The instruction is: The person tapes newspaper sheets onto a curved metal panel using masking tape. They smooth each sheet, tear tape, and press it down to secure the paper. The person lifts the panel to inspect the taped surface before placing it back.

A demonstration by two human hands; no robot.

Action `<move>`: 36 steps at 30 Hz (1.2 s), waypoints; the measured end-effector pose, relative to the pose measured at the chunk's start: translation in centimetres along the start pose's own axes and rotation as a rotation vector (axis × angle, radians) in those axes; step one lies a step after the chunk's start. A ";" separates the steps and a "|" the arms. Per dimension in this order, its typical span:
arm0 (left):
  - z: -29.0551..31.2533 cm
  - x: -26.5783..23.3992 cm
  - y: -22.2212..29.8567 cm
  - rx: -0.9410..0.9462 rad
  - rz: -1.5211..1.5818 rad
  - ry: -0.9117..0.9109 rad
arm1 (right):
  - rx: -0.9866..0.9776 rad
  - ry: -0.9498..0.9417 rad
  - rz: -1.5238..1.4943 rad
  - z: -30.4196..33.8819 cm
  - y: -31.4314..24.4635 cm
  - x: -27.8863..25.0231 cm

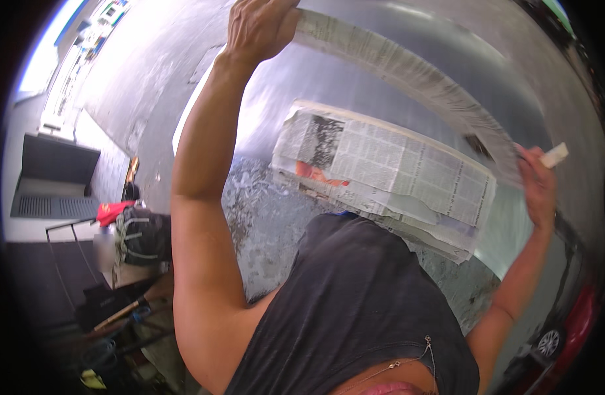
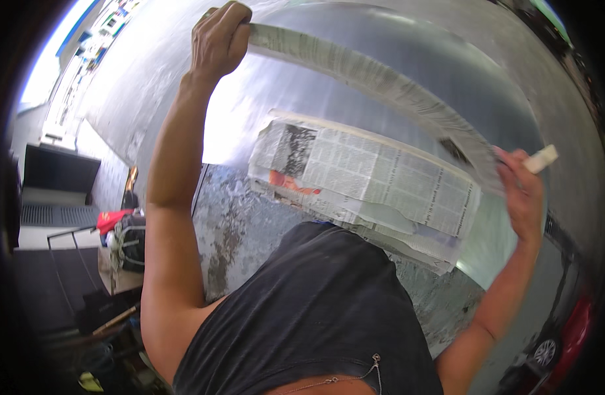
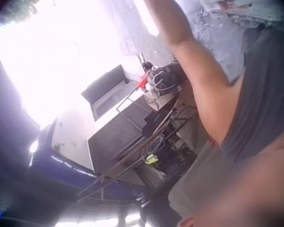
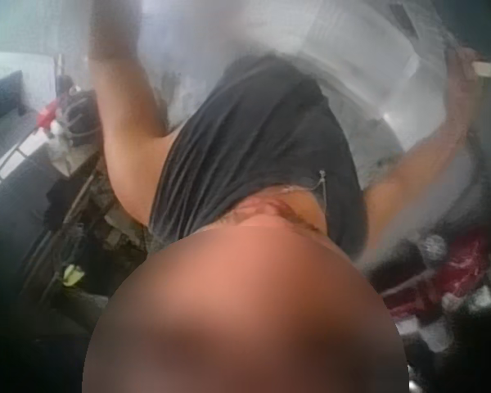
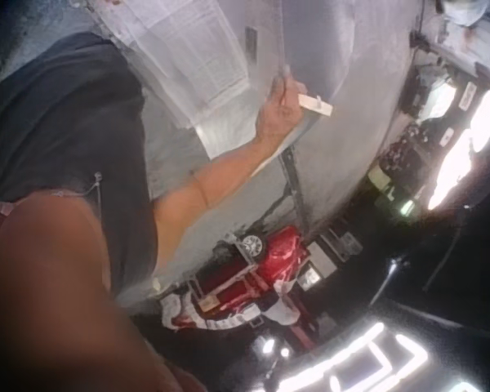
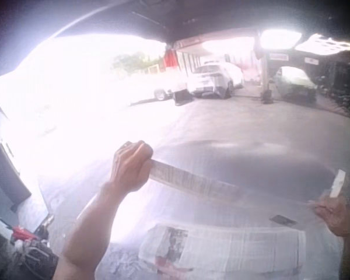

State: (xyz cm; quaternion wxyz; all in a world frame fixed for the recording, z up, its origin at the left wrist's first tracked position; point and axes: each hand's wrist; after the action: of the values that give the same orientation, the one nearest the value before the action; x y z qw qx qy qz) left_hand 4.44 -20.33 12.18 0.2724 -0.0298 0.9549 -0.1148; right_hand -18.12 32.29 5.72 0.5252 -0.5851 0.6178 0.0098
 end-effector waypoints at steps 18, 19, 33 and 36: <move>15.4 6.3 5.5 -0.793 0.452 -0.756 | 0.402 -0.334 0.056 -0.2 7.7 5.3; 15.7 6.2 5.4 -0.755 0.429 -0.721 | 0.430 -0.333 0.090 -0.2 7.8 5.3; 13.9 4.2 13.6 -0.610 0.173 -0.458 | 0.512 -0.286 0.015 0.7 9.1 5.1; 13.7 4.2 19.8 -0.483 0.203 -1.013 | 0.512 -0.269 -0.009 0.7 9.2 5.2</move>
State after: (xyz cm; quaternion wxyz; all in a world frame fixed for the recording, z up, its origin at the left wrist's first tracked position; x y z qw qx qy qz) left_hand 8.16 -4.41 -5.95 0.6914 -0.0506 0.7022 0.1620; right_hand -23.15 31.91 -3.58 0.7332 -0.4297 0.5223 -0.0713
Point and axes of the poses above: each hand's wrist, its own z-axis away from the middle knuckle, its own x-axis out of the palm, y = z × x, and after that the axes turned 6 degrees about y, right-handed
